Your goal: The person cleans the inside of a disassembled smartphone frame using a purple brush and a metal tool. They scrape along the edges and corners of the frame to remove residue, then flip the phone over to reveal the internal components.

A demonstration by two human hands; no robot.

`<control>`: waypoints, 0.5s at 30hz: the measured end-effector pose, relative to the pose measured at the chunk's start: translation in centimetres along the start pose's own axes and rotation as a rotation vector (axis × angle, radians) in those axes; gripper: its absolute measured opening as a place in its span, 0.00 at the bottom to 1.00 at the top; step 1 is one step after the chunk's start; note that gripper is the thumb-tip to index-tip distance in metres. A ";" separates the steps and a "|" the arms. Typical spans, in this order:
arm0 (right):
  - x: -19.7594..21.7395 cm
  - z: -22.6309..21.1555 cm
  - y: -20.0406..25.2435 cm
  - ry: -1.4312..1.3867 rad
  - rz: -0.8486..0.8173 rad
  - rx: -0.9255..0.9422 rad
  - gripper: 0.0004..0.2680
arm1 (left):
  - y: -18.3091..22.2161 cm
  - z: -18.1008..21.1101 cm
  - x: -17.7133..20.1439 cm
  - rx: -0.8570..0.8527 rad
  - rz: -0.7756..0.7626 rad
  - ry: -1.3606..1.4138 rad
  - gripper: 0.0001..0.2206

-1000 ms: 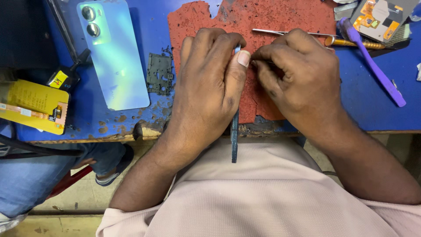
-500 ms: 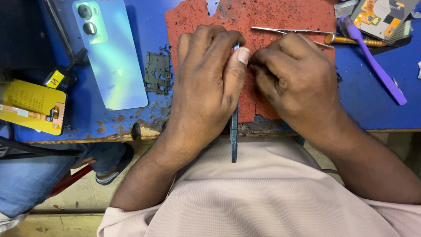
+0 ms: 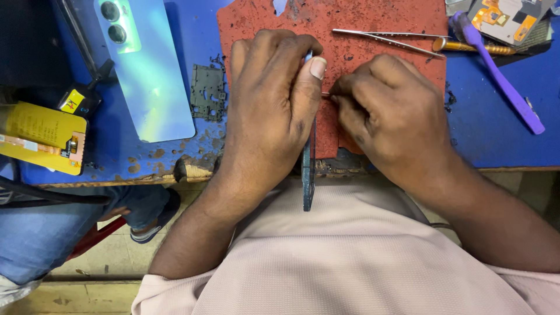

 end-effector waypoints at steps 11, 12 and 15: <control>-0.2 0.0 0.4 0.020 -0.008 0.025 0.07 | 0.0 0.0 -0.1 -0.005 0.015 -0.006 0.07; -0.2 -0.1 0.6 0.018 -0.033 0.022 0.07 | -0.1 0.0 -0.1 -0.008 0.017 -0.006 0.07; 0.1 -0.7 1.4 -0.026 -0.052 0.028 0.08 | -0.2 0.2 0.0 -0.021 0.028 0.006 0.07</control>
Point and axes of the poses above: each hand's wrist, its own y-axis away from the middle knuckle, its own x-axis out of the back of the hand, z = x × y, the point moved 4 cm from there along -y, towards the middle knuckle, and after that the axes turned 14 degrees about y, right-handed, at the moved point
